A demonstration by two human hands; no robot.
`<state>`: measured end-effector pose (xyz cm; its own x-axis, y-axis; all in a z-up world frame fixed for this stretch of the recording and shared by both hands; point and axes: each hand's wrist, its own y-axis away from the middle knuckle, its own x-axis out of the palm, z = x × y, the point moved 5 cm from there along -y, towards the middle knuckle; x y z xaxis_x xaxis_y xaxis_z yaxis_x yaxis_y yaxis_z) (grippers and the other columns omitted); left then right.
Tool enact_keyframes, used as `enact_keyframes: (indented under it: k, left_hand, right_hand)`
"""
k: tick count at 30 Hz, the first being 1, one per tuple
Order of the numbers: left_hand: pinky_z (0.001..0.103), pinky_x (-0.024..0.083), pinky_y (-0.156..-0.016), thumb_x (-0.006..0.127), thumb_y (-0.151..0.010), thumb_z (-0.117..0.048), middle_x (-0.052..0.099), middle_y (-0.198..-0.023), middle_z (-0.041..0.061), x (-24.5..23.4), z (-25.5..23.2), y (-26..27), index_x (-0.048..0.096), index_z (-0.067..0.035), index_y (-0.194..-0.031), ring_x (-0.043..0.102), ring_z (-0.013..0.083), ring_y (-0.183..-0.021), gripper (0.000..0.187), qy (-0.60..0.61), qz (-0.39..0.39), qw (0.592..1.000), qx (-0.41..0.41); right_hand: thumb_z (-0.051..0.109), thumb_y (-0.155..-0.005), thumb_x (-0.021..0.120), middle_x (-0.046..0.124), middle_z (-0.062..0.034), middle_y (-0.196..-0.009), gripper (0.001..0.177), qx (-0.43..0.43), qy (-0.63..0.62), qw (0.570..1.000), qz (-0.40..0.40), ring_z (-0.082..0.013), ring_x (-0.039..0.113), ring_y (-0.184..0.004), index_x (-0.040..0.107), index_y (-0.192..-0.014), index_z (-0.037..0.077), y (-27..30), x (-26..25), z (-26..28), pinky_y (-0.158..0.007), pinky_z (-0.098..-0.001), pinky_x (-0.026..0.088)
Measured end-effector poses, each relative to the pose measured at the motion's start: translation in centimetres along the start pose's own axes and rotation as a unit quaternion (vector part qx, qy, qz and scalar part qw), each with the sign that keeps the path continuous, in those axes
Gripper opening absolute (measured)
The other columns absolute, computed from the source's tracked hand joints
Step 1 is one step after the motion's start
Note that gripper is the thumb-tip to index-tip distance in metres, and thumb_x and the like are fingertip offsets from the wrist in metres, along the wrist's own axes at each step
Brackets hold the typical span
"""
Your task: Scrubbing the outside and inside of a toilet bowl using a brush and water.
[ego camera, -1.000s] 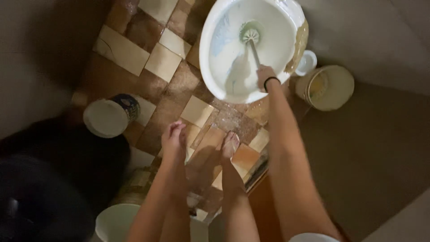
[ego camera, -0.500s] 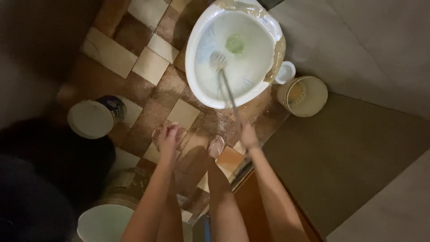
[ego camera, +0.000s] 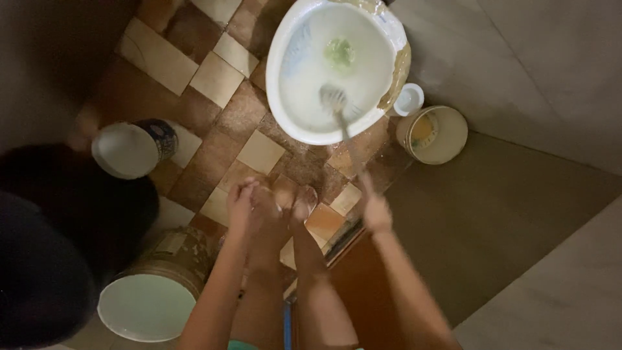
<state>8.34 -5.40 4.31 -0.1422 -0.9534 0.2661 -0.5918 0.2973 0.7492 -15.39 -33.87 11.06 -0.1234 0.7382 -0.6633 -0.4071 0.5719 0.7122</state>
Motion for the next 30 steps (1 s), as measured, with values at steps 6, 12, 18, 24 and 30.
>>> enact_keyframes:
  k: [6,12,18,24,30]
  left_hand:
    - [0.029,0.041,-0.065,0.072,-0.093,-0.023,0.068,-0.097,0.004,0.5,-2.2,0.7,0.069,-0.003,-0.105,0.056,0.0128,-0.078,0.024,-0.255,-0.1,0.96,-0.063]
    - [0.029,0.052,-0.076,0.075,-0.092,-0.015,0.068,-0.101,0.007,-2.6,0.7,-1.2,0.068,-0.002,-0.109,0.066,0.0156,-0.088,0.022,-0.09,-0.043,0.995,0.0]
    - [0.028,0.055,-0.087,0.064,-0.096,-0.018,0.071,-0.115,0.004,-3.3,-2.0,-1.1,0.065,-0.008,-0.119,0.07,0.0153,-0.102,0.025,-0.154,-0.06,0.985,-0.047]
    - [0.031,0.052,-0.079,0.059,-0.1,-0.022,0.074,-0.111,0.004,-5.2,1.0,-1.4,0.063,-0.006,-0.122,0.071,0.0175,-0.099,0.026,-0.167,-0.003,0.985,-0.041]
    - [0.03,0.055,-0.079,0.06,-0.102,-0.019,0.072,-0.111,0.005,-3.9,-1.1,-0.7,0.065,-0.005,-0.122,0.069,0.0155,-0.095,0.025,-0.182,-0.008,0.983,-0.038]
  right_hand:
    - [0.01,-0.105,0.043,0.063,-0.0306,-0.129,0.045,0.093,-0.081,0.992,0.007,-0.0443,0.064,-0.114,0.04,-0.149,0.007,-9.3,7.2,3.2,-0.098,-0.052,0.051]
    - [0.015,-0.105,0.046,0.055,-0.0333,-0.143,0.052,-0.18,-0.254,0.941,-0.135,-0.05,0.055,-0.127,0.042,-0.156,0.005,1.0,6.1,5.2,-0.105,-0.0565,0.044]
    - [0.017,-0.093,0.059,0.07,-0.0275,-0.121,0.066,-0.097,-0.152,0.976,-0.124,-0.0419,0.069,-0.101,0.04,-0.156,0.016,-7.9,8.9,4.3,-0.088,-0.0522,0.057]
    - [0.017,-0.102,0.042,0.065,-0.0321,-0.111,0.06,0.025,-0.119,0.99,-0.077,-0.0487,0.069,-0.085,0.036,-0.16,0.027,-3.7,14.3,-0.9,-0.073,-0.061,0.053]
    - [0.043,-0.104,0.058,0.074,-0.018,-0.085,0.033,0.126,0.055,0.981,-0.139,-0.0397,0.073,-0.079,0.063,-0.132,0.028,-5.8,13.0,3.4,-0.07,-0.0556,0.057]
